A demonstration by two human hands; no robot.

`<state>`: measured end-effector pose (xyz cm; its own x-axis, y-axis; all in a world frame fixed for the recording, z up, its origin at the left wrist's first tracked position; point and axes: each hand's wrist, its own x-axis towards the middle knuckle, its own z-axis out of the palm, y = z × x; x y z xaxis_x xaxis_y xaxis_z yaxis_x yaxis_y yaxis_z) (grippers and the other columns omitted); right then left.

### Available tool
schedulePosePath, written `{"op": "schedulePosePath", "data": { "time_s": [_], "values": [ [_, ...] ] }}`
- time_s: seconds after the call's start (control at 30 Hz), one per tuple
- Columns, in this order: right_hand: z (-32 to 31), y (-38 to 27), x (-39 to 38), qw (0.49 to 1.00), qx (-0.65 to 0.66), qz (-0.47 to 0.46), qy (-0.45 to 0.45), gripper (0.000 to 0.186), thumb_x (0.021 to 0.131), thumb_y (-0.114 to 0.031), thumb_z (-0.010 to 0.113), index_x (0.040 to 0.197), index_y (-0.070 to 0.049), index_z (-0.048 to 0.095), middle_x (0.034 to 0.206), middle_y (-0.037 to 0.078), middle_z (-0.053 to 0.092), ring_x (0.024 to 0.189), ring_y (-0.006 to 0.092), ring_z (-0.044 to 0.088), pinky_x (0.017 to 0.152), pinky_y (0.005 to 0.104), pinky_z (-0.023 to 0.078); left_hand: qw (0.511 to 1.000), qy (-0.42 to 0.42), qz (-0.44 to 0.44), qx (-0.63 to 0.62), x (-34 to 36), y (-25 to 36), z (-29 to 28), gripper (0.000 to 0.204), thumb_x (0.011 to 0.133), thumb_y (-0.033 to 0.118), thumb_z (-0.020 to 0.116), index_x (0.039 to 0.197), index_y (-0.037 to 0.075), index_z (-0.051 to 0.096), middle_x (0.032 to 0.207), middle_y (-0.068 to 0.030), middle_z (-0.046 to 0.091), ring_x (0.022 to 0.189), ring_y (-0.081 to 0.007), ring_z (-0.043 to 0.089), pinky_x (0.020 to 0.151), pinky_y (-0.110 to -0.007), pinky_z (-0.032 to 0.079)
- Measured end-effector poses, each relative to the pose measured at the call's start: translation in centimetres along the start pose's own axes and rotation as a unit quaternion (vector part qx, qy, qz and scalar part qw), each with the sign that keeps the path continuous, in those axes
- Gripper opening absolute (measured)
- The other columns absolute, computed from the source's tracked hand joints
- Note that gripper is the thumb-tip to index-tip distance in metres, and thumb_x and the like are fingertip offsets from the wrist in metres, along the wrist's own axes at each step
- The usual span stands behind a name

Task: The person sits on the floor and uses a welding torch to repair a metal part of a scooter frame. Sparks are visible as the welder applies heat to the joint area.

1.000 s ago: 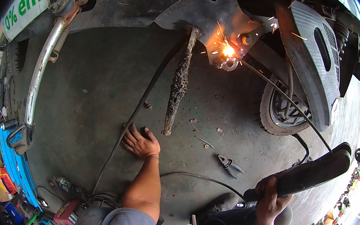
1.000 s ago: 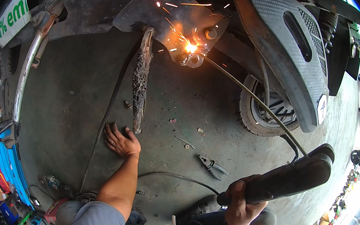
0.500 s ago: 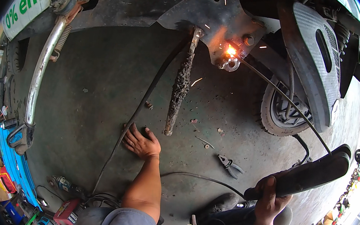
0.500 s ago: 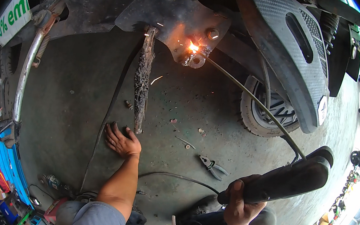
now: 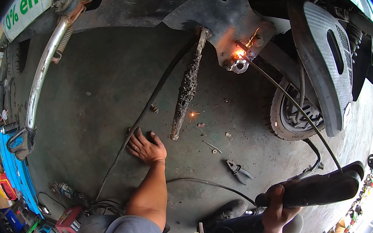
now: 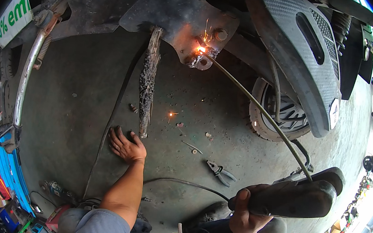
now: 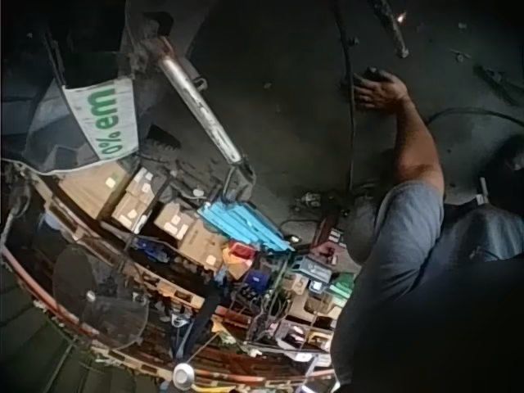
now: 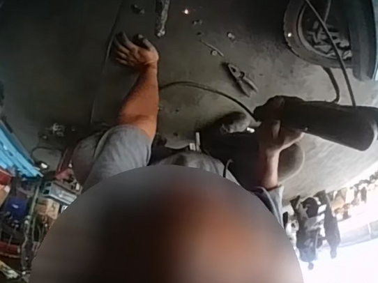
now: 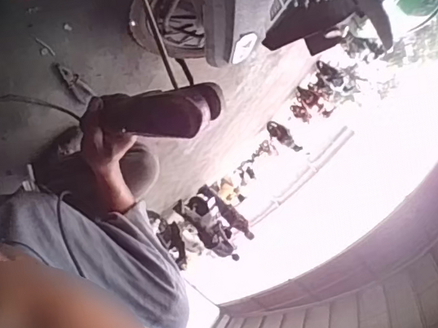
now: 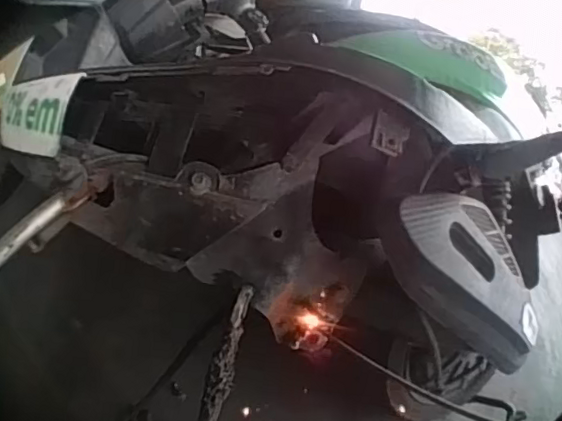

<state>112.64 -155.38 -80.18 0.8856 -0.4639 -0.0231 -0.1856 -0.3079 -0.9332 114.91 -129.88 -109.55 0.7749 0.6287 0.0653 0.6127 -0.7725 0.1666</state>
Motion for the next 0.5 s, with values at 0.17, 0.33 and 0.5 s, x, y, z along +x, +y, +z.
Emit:
{"op": "schedulePosePath", "data": {
  "time_s": [0.17, 0.33, 0.5],
  "values": [
    [-0.3, 0.7, -0.1, 1.000, -0.018, -0.009, 0.003, 0.019, 0.092, -0.004, 0.064, 0.104, 0.001, 0.050, 0.072, 0.006, 0.058, 0.055, 0.0110, 0.055, 0.052, 0.0244, 0.043, 1.000, 0.001, 0.002, 0.000, 0.0, 0.1, 0.0, 0.057, 0.093, 0.038, 0.049, 0.142, 0.011, 0.043, 0.153, -0.0175, 0.035, 0.144, -0.0361, 0.029, 0.115, -0.057, 0.020],
    [0.7, -0.3, 0.1, 1.000, 0.008, 0.016, 0.016, 0.019, 0.091, -0.001, 0.064, 0.104, 0.002, 0.050, 0.072, 0.006, 0.058, 0.057, 0.0113, 0.055, 0.053, 0.0245, 0.043, 1.000, -0.005, -0.002, 0.002, 0.0, -0.1, 0.0, 0.057, 0.093, 0.038, 0.049, 0.143, 0.011, 0.042, 0.153, -0.0178, 0.035, 0.144, -0.0362, 0.028, 0.115, -0.057, 0.020],
    [0.4, 0.3, 0.0, 1.000, -0.003, 0.000, 0.017, 0.020, 0.091, 0.001, 0.065, 0.104, 0.002, 0.050, 0.075, 0.007, 0.058, 0.057, 0.0118, 0.055, 0.053, 0.0250, 0.043, 1.000, -0.006, 0.000, 0.000, 0.0, -0.1, -0.1, 0.058, 0.092, 0.038, 0.049, 0.143, 0.011, 0.042, 0.153, -0.0178, 0.035, 0.144, -0.0362, 0.028, 0.116, -0.057, 0.019]
  ]
}}
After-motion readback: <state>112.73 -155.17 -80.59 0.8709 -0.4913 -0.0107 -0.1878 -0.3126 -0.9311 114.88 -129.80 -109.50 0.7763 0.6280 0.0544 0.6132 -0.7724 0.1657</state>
